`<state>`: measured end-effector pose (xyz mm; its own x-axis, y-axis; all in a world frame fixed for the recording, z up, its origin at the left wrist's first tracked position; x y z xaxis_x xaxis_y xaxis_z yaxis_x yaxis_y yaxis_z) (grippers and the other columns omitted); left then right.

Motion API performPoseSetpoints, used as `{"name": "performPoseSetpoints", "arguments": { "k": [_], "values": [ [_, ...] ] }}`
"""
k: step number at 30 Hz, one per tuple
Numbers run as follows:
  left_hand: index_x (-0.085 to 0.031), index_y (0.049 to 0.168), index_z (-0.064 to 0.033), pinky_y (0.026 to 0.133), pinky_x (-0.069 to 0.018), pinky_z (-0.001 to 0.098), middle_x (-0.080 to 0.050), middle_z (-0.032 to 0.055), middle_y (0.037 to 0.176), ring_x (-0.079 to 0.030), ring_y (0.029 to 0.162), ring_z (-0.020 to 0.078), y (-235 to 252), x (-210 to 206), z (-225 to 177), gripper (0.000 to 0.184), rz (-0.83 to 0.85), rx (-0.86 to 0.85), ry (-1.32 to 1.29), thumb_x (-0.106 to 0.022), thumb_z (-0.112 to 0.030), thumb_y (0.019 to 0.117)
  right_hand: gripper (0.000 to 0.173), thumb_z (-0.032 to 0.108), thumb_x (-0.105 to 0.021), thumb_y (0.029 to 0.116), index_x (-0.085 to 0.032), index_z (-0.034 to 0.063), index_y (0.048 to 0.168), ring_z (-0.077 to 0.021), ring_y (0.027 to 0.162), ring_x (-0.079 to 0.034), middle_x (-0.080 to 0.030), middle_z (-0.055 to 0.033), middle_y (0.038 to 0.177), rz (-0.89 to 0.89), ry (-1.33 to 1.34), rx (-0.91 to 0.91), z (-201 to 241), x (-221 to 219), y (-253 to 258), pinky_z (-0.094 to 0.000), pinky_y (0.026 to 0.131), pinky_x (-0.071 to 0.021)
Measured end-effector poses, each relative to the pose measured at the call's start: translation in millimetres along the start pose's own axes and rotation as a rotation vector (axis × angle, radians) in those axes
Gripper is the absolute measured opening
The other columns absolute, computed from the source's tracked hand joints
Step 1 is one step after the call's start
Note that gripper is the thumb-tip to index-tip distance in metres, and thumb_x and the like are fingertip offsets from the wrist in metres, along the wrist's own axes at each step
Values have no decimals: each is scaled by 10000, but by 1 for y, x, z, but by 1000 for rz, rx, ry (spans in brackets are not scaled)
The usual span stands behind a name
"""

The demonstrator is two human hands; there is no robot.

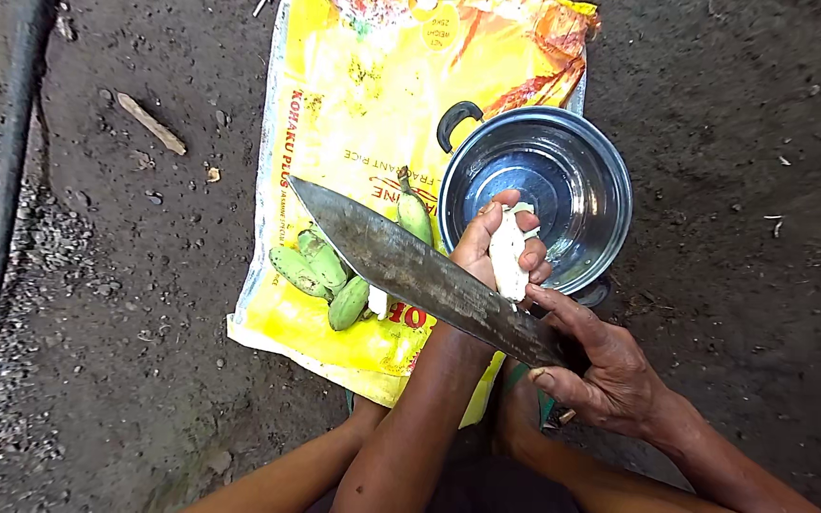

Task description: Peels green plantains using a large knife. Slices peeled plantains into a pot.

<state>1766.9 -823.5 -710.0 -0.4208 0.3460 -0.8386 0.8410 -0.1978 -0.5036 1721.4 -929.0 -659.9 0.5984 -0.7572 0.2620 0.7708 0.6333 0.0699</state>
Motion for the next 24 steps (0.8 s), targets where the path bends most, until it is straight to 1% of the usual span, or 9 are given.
{"name": "performPoseSetpoints", "arguments": {
  "k": [1,4,6,10,11,14,17,21,24],
  "values": [
    [-504,1103,-214,482,-470,223,-619,1,804,-561,540,104,0,1,0,369,0,0,-11,-147,-307,1098,617,403,-578,1027,-488,-52,1434,-7,884,-639,-693,-112,1001,2,3,0,0,0,0,-150,822,-537],
    [-516,1119,-242,487,-462,196,-603,-15,837,-543,550,81,-3,2,2,329,18,-10,3,-205,-345,1095,620,398,-581,1023,-490,-58,1433,-4,889,-638,-697,-113,1001,4,-7,-13,-1,0,-1,-145,823,-533],
    [-529,1100,-239,485,-460,196,-605,-16,831,-543,547,79,-4,2,2,311,28,-19,-8,-235,-338,1091,621,405,-579,1024,-491,-56,1431,-1,888,-637,-696,-113,998,-2,-15,-15,-1,-1,-1,-139,823,-529],
    [-531,1101,-247,447,-423,181,-561,-22,809,-504,518,66,-9,-1,1,276,65,-15,10,-277,-356,1088,633,414,-584,1023,-488,-56,1437,-4,900,-641,-701,-123,1018,-13,-18,-10,-2,-3,0,-142,832,-530],
    [-529,1094,-252,445,-418,180,-557,-24,812,-499,516,65,-9,-1,1,271,73,-15,13,-280,-359,1087,637,423,-581,1024,-490,-54,1437,-1,897,-641,-703,-122,1022,-13,-14,-11,-3,-3,0,-140,829,-530],
    [-527,1088,-254,450,-427,182,-557,-20,824,-501,521,66,-9,-2,1,259,92,-48,16,-287,-351,1085,652,448,-575,1019,-490,-44,1439,11,860,-627,-691,-104,972,-7,9,-23,-4,-5,0,-130,802,-525],
    [-516,1072,-253,448,-418,178,-548,-20,827,-488,515,65,-10,-4,1,253,124,-66,29,-283,-353,1089,651,462,-572,1020,-490,-24,1445,11,840,-625,-682,-91,937,-14,21,-34,-6,-5,-1,-133,788,-526],
    [-513,1049,-249,456,-428,176,-555,-27,825,-500,522,62,-9,-3,2,259,124,-63,24,-279,-353,1089,632,460,-580,1018,-498,-8,1433,10,843,-626,-679,-87,934,-39,18,-23,-8,-5,-2,-134,786,-528],
    [-526,1049,-250,469,-438,176,-557,-29,812,-506,527,60,-10,-3,7,253,131,-70,-19,-295,-345,1089,596,454,-583,1019,-518,6,1407,5,885,-648,-696,-80,981,-72,34,-34,-9,-4,-2,-153,808,-545]
  ]
}}
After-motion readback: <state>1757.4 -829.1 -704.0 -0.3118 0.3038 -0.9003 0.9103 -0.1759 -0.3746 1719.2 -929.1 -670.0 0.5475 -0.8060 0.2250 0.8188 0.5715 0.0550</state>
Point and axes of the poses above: each hand's wrist, its own y-axis towards the middle knuckle, its own x-axis out of the back of the hand, z = x × y, the point moved 8 cm from there along y, towards the middle knuckle
